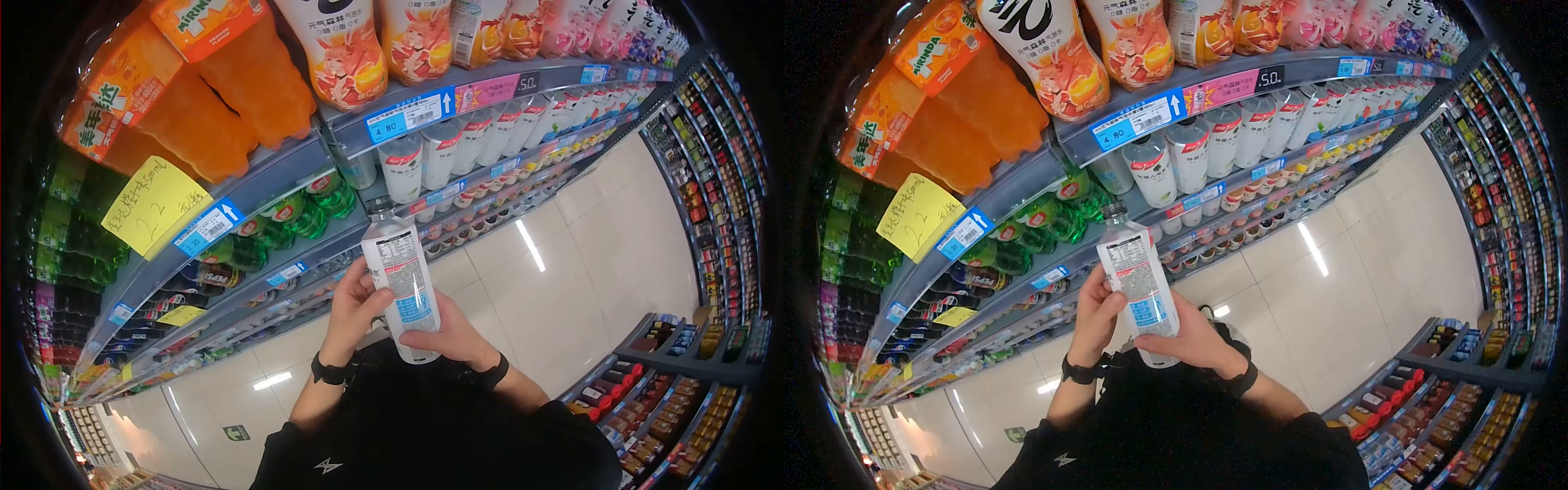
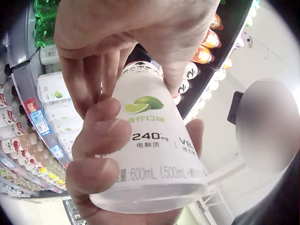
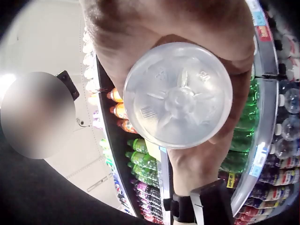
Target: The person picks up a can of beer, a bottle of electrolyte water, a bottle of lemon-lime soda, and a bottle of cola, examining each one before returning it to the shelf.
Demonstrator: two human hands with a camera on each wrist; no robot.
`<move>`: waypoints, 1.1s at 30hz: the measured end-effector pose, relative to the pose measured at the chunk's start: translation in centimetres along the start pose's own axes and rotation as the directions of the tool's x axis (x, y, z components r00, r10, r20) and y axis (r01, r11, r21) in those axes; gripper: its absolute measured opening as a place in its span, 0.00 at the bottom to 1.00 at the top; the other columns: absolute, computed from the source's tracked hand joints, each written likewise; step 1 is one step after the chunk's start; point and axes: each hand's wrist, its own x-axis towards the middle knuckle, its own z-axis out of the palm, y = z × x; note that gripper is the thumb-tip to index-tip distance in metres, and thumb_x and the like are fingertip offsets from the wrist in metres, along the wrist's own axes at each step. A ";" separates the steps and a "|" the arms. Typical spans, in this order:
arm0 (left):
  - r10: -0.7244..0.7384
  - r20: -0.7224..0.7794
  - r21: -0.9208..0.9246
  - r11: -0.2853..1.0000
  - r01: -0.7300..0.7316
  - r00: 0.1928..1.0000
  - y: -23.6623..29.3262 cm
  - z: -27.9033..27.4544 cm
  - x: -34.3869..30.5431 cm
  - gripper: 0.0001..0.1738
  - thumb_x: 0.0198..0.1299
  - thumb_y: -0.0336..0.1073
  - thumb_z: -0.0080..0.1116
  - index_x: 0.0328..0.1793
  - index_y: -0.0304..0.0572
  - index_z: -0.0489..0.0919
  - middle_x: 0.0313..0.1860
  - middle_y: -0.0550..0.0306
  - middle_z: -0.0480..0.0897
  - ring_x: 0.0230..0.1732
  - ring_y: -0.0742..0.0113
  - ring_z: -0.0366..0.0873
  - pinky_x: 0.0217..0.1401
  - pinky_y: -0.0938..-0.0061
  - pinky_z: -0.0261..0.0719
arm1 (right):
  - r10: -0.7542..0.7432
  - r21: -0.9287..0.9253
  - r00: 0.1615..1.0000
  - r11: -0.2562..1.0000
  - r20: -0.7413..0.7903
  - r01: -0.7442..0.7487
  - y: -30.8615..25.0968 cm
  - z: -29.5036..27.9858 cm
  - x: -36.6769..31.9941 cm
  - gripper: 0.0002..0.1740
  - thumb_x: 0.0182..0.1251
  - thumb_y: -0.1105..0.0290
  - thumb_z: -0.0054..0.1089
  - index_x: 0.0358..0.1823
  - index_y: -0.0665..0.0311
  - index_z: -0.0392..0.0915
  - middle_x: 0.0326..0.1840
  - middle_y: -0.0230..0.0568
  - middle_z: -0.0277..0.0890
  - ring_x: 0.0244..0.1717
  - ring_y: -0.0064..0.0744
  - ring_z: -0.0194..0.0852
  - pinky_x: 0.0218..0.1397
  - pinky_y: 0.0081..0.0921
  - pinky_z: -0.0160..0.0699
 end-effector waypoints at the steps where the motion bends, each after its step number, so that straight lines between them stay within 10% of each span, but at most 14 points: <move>1: 0.005 -0.004 0.001 1.000 -0.005 1.000 -0.1 0.0 0.0 0.35 0.62 0.23 0.59 0.76 0.34 0.61 0.60 0.46 0.81 0.60 0.62 0.80 0.63 0.68 0.78 | 0.001 0.013 1.000 1.000 0.004 -0.001 0.1 0.0 0.0 0.40 0.56 0.71 0.76 0.69 0.66 0.64 0.60 0.37 0.75 0.60 0.27 0.74 0.62 0.30 0.75; 21: -0.165 0.086 -0.050 0.984 0.170 0.983 -1.9 -0.6 -0.8 0.26 0.71 0.40 0.53 0.71 0.34 0.70 0.64 0.53 0.78 0.63 0.64 0.75 0.68 0.67 0.70 | 0.004 0.043 0.999 0.999 0.042 -0.006 0.2 0.1 -0.1 0.41 0.58 0.71 0.75 0.71 0.65 0.63 0.62 0.38 0.74 0.62 0.27 0.72 0.65 0.31 0.72; 33: -0.252 -0.155 -0.113 0.965 0.236 0.955 -1.3 0.0 -0.3 0.25 0.75 0.48 0.50 0.65 0.35 0.74 0.56 0.55 0.81 0.58 0.69 0.77 0.63 0.71 0.71 | 0.027 -0.022 1.000 0.999 0.016 -0.027 2.5 0.6 1.3 0.41 0.63 0.65 0.73 0.71 0.69 0.58 0.63 0.41 0.71 0.63 0.29 0.71 0.64 0.30 0.74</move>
